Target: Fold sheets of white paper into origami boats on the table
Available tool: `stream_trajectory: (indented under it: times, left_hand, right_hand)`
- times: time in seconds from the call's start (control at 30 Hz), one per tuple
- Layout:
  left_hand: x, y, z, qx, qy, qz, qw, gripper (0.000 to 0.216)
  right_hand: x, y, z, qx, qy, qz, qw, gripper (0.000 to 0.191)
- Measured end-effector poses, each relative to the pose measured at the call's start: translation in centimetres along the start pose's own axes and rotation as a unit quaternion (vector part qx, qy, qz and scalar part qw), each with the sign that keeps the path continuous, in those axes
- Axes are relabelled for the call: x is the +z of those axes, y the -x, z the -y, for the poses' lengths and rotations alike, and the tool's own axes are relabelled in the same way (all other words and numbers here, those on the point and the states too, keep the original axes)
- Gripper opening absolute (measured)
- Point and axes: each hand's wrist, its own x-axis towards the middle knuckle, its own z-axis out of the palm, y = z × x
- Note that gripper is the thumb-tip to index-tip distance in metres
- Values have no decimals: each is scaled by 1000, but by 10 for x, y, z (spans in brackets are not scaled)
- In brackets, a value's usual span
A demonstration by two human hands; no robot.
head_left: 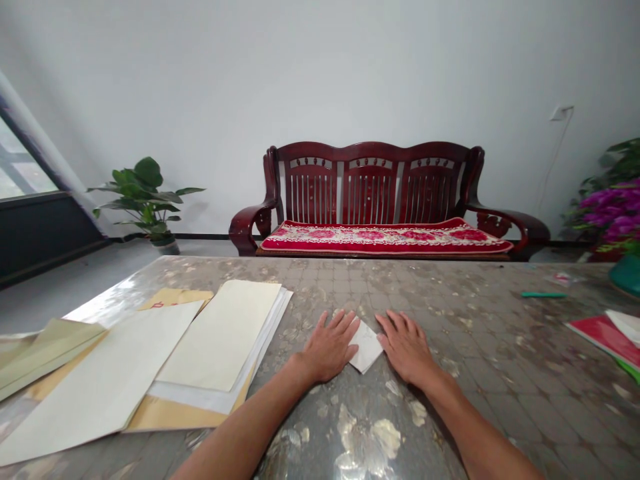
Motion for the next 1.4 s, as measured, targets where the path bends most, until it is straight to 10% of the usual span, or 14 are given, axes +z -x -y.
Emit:
stream_trajectory:
  times: [0.33,0.83,1.4]
  left_hand:
    - [-10,-5,3,-28,54,79,995,55]
    - [0,-1,-16,-9,40,20,999,49]
    - [6,5,-17,-22,10,1,1000,58]
  right_hand:
    - [-7,3,1,-40,-24,-14,999,43]
    - [-20,6,33,-50,-13,136,989,62]
    - [-24,5,26,-33,1,144,989,60]
